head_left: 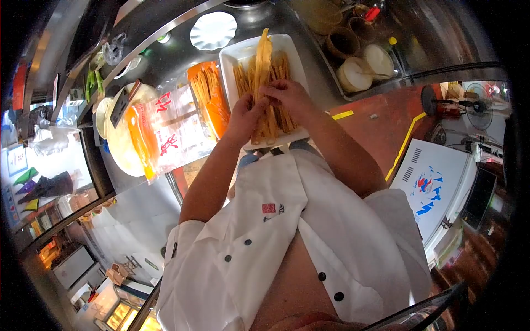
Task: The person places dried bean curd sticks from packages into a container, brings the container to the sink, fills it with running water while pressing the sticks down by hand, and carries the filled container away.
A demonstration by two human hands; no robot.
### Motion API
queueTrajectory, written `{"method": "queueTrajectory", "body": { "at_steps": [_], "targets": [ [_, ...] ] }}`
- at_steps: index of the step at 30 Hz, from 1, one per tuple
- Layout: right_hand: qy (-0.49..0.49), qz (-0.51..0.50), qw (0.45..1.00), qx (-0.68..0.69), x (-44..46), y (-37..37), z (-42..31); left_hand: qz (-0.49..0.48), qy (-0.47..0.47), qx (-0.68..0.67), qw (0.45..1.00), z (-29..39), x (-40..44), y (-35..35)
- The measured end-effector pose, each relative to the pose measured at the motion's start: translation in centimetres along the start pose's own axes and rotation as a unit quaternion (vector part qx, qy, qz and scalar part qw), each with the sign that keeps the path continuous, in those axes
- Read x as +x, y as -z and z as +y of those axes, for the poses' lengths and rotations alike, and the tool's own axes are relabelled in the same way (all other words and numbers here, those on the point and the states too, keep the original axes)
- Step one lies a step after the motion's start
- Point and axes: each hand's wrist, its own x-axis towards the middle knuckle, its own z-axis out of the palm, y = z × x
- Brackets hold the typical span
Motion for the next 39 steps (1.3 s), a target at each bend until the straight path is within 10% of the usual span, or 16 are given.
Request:
{"method": "queueTrajectory", "body": {
  "at_steps": [11,20,27,39],
  "targets": [
    [-0.035,-0.066,0.994,0.083,0.9,0.7,-0.5,0.052,-0.051,0.076,0.994,1.3,-0.3,-0.8],
    [-0.037,-0.108,0.986,0.124,2.1,4.4,-0.5,0.093,0.053,-0.136,0.985,3.0,-0.4,2.0],
    [0.045,-0.132,0.989,0.058,2.7,6.8,-1.0,0.041,-0.007,0.087,0.995,1.1,-0.8,2.6],
    [0.135,0.084,0.985,0.063,3.7,9.6,1.3,0.227,-0.110,-0.210,0.945,-2.3,-0.2,-1.7]
  ]
}}
